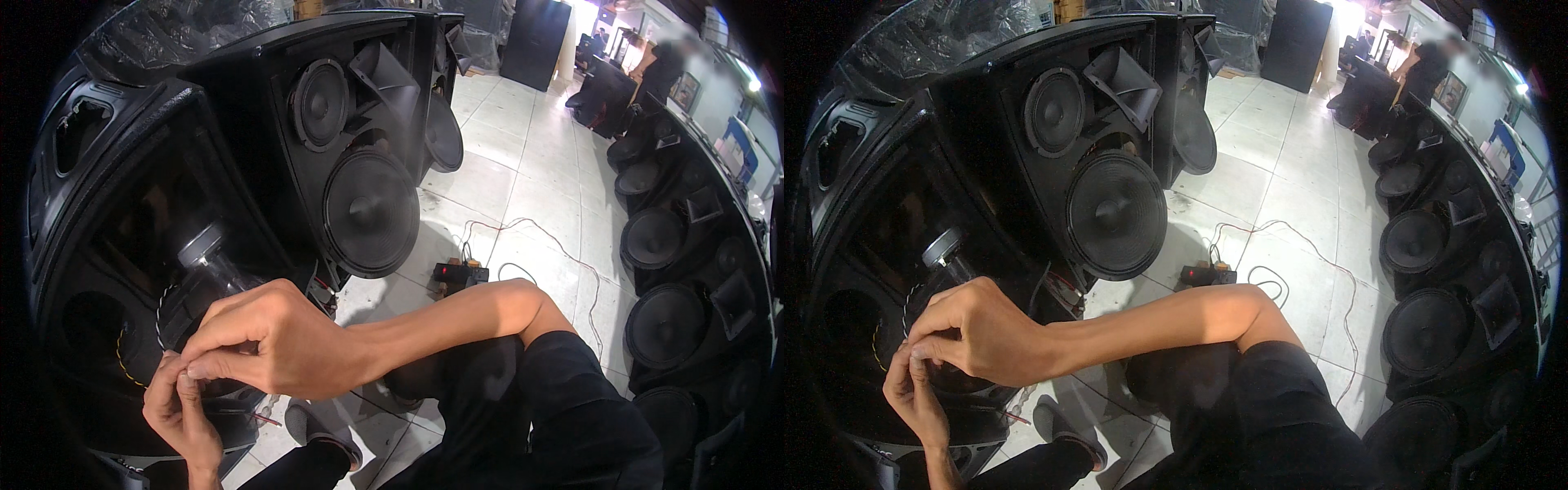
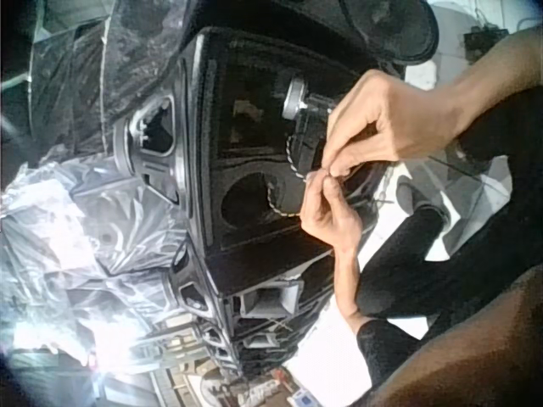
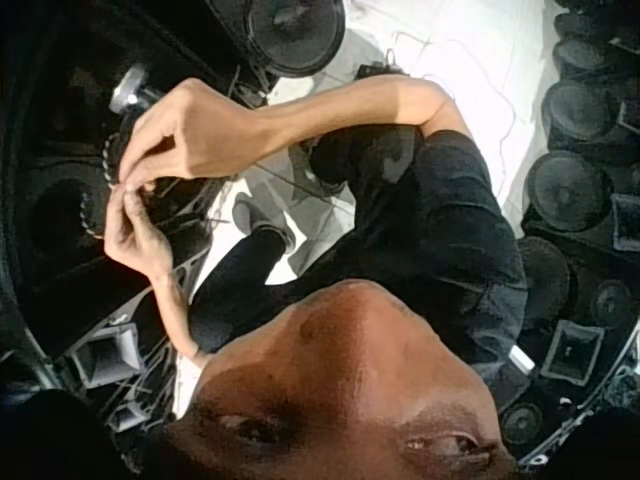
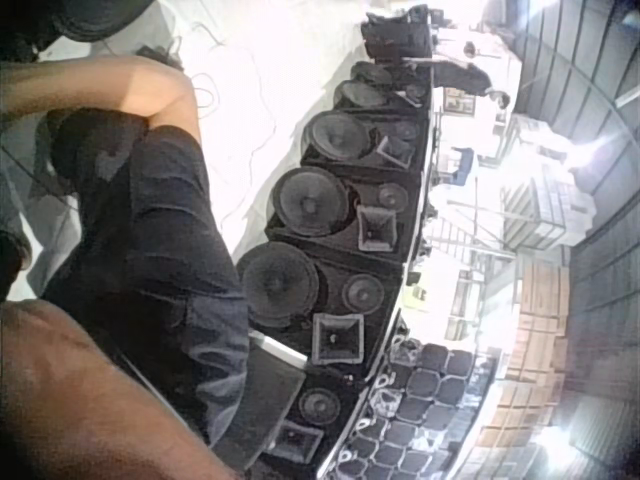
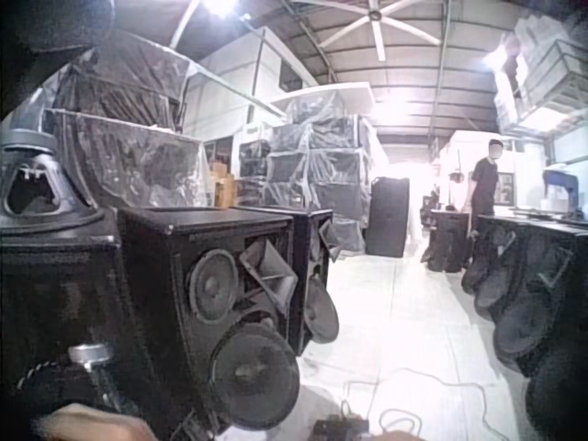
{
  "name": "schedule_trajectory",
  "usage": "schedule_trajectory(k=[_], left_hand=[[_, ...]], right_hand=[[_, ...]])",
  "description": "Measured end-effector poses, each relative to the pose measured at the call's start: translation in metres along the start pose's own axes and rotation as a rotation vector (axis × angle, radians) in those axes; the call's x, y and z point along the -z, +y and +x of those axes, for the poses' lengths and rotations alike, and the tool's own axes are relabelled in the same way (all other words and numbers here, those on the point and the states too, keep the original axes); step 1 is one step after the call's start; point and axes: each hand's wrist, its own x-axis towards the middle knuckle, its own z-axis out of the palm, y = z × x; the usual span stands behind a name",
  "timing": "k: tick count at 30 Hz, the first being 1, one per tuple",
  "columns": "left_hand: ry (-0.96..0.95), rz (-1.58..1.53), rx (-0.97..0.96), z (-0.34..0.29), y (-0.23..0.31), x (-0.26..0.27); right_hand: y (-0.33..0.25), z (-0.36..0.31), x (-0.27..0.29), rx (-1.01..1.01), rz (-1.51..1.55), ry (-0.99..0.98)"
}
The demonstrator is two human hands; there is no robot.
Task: The person sits on the floor and uses a soldering iron and solder to connect wires to a speaker driver mounted in a large speaker enclosure. They strip wire ends, apply solder to terminals, and secure connections while handling the speaker and tools.
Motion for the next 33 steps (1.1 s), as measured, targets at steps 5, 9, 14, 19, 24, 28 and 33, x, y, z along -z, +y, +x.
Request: schedule_trajectory(k=[5,9,14,19,24,28,33], left_hand=[[0.053,-0.042,0.018,-0.005,-0.007,0.003],[0.019,-0.028,-0.043,-0.004,-0.009,0.003],[-0.007,-0.05,-0.043,-0.005,-0.003,-0.004],[-0.002,-0.113,-0.087,-0.003,-0.003,0.002],[-0.203,-0.149,-0.105,0.012,0.006,0.001],[-0.306,-0.254,-0.074,0.013,-0.004,0.005],[-0.329,0.202,-0.371,0.016,-0.007,0.014]], right_hand=[[0.001,0.001,-0.001,0.02,-0.02,-0.011],[-0.007,0.002,0.002,-0.02,-0.022,-0.043],[-0.003,-0.005,0.004,0.035,-0.029,-0.049],[0.001,0.004,-0.001,0.001,0.022,-0.078],[-0.017,0.009,0.014,-0.43,0.068,-0.116],[-0.006,0.004,0.016,-0.497,0.147,-0.139],[0.001,0.006,0.017,-0.386,0.024,-0.188]])
